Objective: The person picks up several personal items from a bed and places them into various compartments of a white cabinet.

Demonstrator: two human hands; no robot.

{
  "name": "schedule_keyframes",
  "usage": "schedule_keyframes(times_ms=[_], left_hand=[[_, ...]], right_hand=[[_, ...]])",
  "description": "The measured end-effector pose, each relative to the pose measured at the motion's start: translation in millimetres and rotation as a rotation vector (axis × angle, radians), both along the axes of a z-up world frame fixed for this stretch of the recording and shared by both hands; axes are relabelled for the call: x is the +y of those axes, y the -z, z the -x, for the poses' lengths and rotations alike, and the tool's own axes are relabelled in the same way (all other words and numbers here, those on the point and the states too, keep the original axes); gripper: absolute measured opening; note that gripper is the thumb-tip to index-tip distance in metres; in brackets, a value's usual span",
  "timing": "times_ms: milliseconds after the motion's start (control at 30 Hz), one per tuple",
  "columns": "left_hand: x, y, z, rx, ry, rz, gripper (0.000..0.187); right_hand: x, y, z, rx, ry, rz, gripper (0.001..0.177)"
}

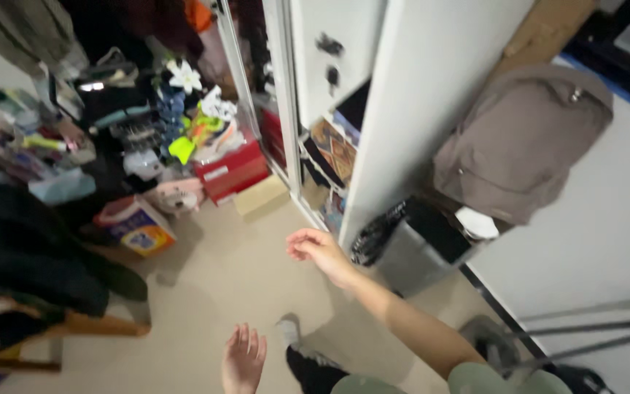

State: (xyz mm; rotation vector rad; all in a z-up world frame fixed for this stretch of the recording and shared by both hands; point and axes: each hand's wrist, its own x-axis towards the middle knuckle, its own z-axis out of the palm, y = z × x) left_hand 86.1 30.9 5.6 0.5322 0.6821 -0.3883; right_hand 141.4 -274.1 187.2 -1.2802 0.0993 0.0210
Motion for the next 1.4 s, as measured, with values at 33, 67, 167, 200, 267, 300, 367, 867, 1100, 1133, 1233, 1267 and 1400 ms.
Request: schedule_keyframes(times_ms=[33,67,167,200,267,300,367,867,1100,1133,1233,1267,1400], left_hand=[[7,-4,-23,0.019,-0.003,-0.027,0.025],[20,-9,-45,0.035,-0.011,-0.058,0.026],[58,-29,-121,0.028,-0.055,0.06,0.015],[70,-37,-151,0.012,-0.083,0.064,0.016],[95,-43,-190,0.006,-0.134,0.059,0.019],[111,-44,-202,-0.075,-0.179,0.075,0.019],[122,-43,-243,-0.251,-0.262,0.14,0.019],[-74,-45,-587,-0.164,0.551,0.28,0.025],[-207,-75,-684,-0.192,1.114,0.244,0.03],[-227,-81,-682,-0.174,1.181,0.212,0.036],[-292,-106,-664,-0.192,1.403,0.214,0.041],[-311,-119,-656,-0.22,1.469,0.232,0.04],[-378,-197,-615,-0.586,1.596,0.363,0.032]], right_hand=[[-3,-3,-23,-0.041,0.005,0.041,0.019],[-4,-6,-50,-0.083,0.006,0.078,0.019],[-2,-24,-135,-0.183,0.016,0.119,0.019],[2,-36,-164,-0.192,0.058,0.15,0.018],[13,-62,-206,-0.179,0.147,0.202,0.018],[22,-73,-220,-0.186,0.15,0.126,0.017],[33,-108,-253,-0.22,0.165,0.007,0.016],[-72,-185,-319,-0.272,0.813,0.264,0.017],[-93,-183,-296,-0.246,1.207,0.439,0.017],[-95,-182,-293,-0.251,1.251,0.431,0.017],[-115,-182,-285,-0.207,1.371,0.599,0.015],[-130,-183,-287,-0.191,1.396,0.686,0.015],[-205,-194,-321,-0.106,1.507,0.848,0.018]])
